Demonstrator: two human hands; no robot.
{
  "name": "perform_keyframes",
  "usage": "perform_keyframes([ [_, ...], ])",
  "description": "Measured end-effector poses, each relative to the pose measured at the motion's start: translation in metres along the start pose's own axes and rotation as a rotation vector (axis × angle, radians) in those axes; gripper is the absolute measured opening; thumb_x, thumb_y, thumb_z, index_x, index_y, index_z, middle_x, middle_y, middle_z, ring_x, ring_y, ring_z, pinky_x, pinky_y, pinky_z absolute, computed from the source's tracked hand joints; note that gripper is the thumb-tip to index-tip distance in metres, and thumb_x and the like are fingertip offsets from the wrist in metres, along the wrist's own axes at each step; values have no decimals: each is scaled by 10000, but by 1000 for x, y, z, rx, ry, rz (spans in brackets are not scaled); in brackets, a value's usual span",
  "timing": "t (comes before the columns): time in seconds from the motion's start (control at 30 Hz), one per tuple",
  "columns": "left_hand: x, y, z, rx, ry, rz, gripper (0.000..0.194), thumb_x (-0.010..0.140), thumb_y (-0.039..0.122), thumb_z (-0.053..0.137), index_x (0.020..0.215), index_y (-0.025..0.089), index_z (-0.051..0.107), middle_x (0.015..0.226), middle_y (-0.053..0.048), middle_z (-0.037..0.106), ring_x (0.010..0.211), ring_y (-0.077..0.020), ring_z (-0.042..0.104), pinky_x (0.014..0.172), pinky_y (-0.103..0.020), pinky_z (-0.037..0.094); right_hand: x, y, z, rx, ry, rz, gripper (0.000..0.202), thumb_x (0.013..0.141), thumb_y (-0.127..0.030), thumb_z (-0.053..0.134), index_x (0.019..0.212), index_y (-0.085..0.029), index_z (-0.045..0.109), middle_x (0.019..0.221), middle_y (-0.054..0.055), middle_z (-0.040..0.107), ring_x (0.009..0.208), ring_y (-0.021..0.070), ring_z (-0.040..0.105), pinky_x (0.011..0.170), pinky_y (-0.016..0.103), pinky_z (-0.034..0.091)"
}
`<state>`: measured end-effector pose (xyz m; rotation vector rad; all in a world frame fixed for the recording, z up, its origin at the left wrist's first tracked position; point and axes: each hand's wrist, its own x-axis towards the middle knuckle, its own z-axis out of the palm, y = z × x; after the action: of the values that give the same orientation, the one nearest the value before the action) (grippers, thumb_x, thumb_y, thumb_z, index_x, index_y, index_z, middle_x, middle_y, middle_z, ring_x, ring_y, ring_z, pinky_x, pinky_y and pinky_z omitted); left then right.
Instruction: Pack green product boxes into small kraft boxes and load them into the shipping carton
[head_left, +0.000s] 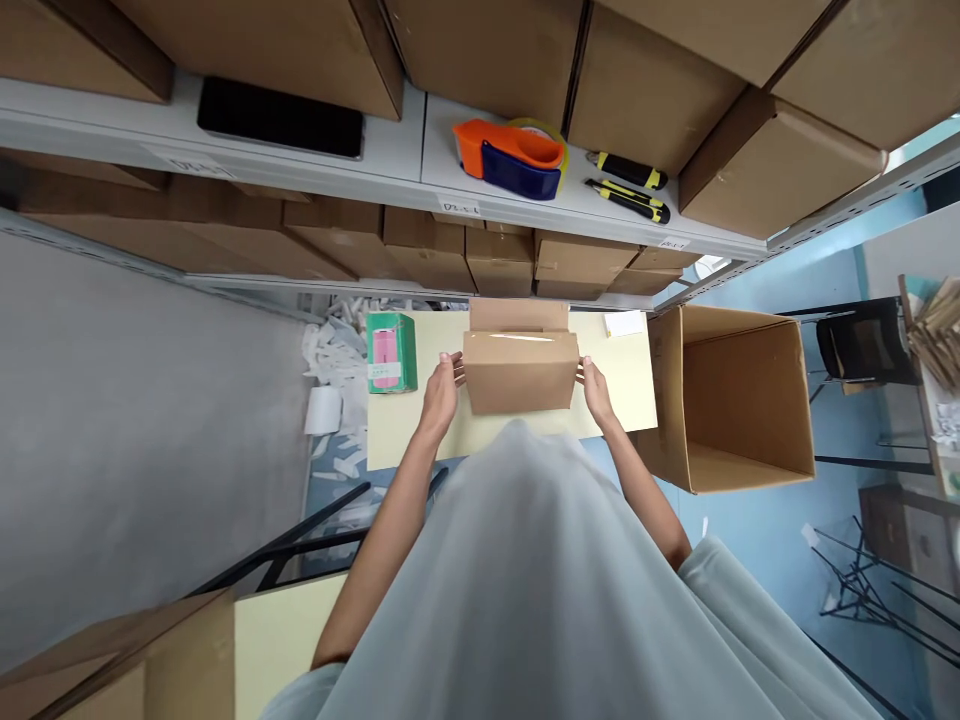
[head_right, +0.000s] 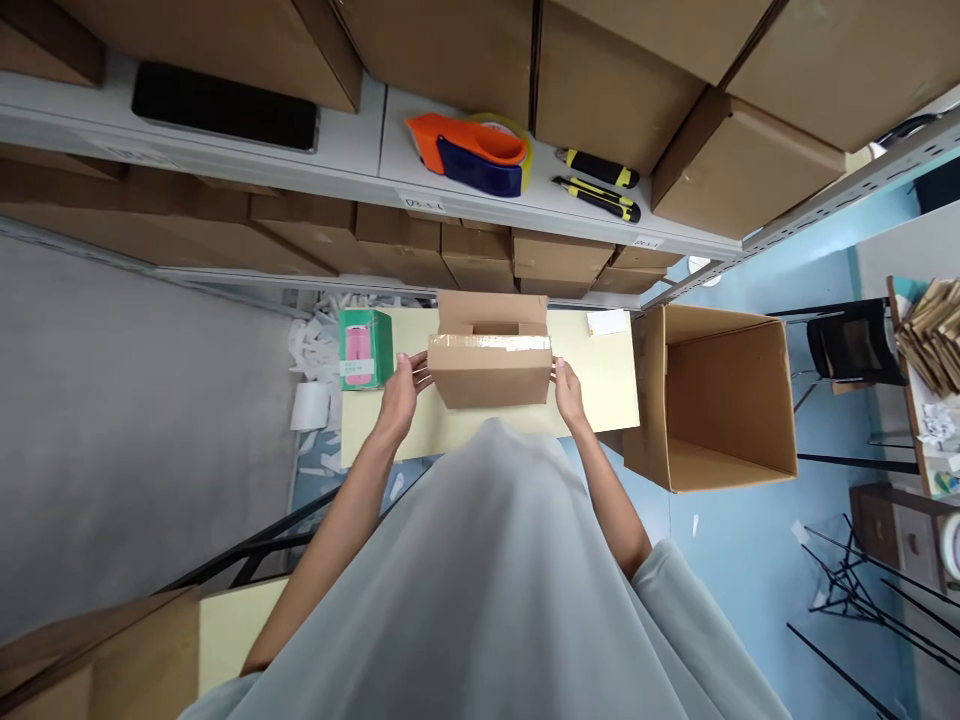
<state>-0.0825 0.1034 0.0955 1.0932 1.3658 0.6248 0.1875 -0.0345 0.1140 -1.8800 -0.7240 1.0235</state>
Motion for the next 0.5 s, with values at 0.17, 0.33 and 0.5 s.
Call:
perform_keyframes([
  [0.17, -21, -18, -16, -22, -1, -26, 873, 1069, 867, 317, 1376, 173, 750, 1431, -225, 771, 1368, -329, 735, 1183, -499, 594, -28, 7, -4, 34, -14, -8, 1018, 1061, -937, 246, 1492, -141, 711, 1511, 242, 728, 1348, 334, 747, 1137, 505, 629],
  [0.33, -23, -36, -12, 62, 29, -185, 631, 959, 621, 715, 1382, 152, 712, 1446, -231, 762, 1365, -340, 729, 1207, -516, 568, -26, 23, 2, -19, -42, 121, 990, 1047, -949, 266, 1279, -148, 799, 1318, 233, 813, 1220, 334, 799, 1122, 510, 626],
  [0.5, -22, -23, -6, 108, 132, -50, 342, 970, 423, 668, 1216, 196, 734, 1345, -161, 806, 1326, -305, 741, 1218, -460, 558, -12, 12, -1, -227, 19, 34, 915, 1083, -897, 218, 1247, -197, 784, 1318, 174, 807, 1293, 292, 755, 1112, 469, 625],
])
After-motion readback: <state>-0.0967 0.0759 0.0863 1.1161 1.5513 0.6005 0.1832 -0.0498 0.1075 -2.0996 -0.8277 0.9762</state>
